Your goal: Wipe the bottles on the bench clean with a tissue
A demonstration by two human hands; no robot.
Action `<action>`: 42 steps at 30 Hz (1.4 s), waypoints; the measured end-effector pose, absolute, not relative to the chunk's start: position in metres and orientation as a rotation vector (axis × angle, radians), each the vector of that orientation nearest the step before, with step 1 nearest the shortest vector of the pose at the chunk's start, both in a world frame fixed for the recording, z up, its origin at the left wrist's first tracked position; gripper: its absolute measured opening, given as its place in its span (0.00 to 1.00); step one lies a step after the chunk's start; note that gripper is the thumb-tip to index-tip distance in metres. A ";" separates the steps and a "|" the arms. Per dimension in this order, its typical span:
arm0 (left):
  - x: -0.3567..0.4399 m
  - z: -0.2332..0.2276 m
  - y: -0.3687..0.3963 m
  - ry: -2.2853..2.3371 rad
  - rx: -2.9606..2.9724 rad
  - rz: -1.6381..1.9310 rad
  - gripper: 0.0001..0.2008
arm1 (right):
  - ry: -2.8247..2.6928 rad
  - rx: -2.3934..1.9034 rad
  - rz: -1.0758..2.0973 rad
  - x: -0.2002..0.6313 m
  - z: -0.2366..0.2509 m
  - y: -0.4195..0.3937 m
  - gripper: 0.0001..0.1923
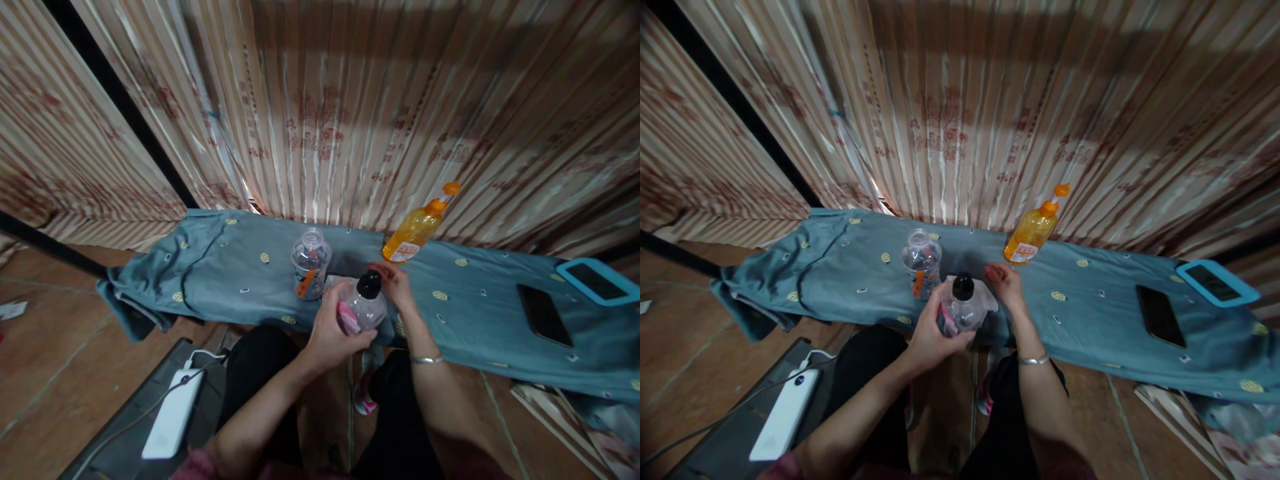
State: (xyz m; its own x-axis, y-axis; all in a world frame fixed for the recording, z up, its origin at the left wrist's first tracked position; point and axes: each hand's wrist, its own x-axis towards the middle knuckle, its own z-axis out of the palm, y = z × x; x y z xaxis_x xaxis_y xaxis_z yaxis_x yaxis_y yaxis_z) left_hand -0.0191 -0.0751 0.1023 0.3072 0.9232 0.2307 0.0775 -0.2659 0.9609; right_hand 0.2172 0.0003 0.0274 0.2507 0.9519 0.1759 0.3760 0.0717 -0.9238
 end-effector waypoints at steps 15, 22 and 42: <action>0.048 0.070 0.001 1.039 1.678 1.106 0.38 | -1.105 -1.066 0.649 0.195 0.099 -0.008 0.20; 0.047 0.066 0.006 1.030 1.645 1.052 0.36 | -1.165 -1.099 0.630 0.192 0.090 -0.004 0.18; 0.035 0.061 0.007 0.970 1.673 1.001 0.39 | -1.118 -1.033 0.770 0.221 0.076 -0.008 0.27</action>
